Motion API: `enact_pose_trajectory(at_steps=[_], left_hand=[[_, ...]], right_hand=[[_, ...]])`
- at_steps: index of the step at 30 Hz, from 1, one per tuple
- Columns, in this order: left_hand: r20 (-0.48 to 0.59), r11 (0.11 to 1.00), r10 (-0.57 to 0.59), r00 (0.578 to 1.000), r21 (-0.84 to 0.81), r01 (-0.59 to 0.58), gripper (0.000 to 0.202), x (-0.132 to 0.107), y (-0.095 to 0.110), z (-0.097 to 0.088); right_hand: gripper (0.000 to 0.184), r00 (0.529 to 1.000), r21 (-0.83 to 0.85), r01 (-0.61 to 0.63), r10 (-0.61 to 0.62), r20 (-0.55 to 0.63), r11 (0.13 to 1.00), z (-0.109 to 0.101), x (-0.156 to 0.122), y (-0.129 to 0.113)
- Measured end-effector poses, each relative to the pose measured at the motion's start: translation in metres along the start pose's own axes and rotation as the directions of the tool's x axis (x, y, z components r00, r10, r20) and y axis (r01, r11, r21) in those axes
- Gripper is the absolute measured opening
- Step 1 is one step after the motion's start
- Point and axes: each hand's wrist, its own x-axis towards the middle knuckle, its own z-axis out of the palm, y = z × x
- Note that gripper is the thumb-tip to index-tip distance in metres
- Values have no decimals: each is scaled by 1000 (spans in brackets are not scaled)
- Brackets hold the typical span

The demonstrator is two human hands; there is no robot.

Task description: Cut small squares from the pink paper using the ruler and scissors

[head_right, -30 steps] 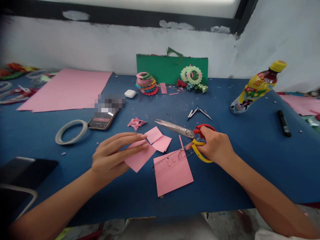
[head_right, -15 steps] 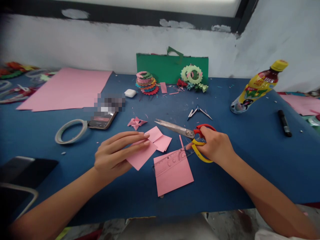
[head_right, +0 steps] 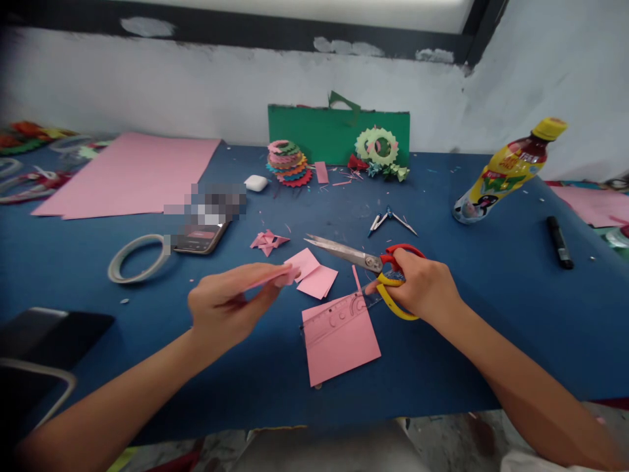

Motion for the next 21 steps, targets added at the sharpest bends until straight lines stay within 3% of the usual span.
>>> enact_pose_trajectory(at_steps=[1,3,5,7,10,13,14,16,18,21], left_hand=[[7,990,-128,992,-55,128,18,1,1,1],[85,914,-361,929,-164,370,14,4,0,4],[192,821,-483,854,-241,518,25,9,-5,5],[250,779,-527,812,-238,580,31,16,-16,2],[207,770,-604,769,-97,631,35,25,-44,-11],[232,694,-720,655,227,683,43,31,-74,-30],[188,672,-728,659,387,632,45,32,-81,-36],[5,588,-632,775,656,474,46,32,-87,-45],[-74,516,-468,881,786,340,46,32,-83,-46],[34,587,-346,938,787,188,42,27,-67,-32]], right_hand=[[45,1000,1,-2,1,6,1000,0,0,0],[45,1000,0,-5,5,23,1000,0,0,0],[45,999,-3,-13,13,38,1000,0,0,1],[46,999,-5,-23,24,46,1000,0,0,1],[47,998,-6,-35,36,59,999,0,1,2],[48,997,2,-35,35,66,999,0,1,2],[48,998,3,-33,33,61,999,-1,1,2],[48,998,0,-32,32,48,999,-1,1,2],[49,999,0,-29,29,46,1000,-1,1,2],[49,999,9,-33,33,43,999,-1,1,2]])
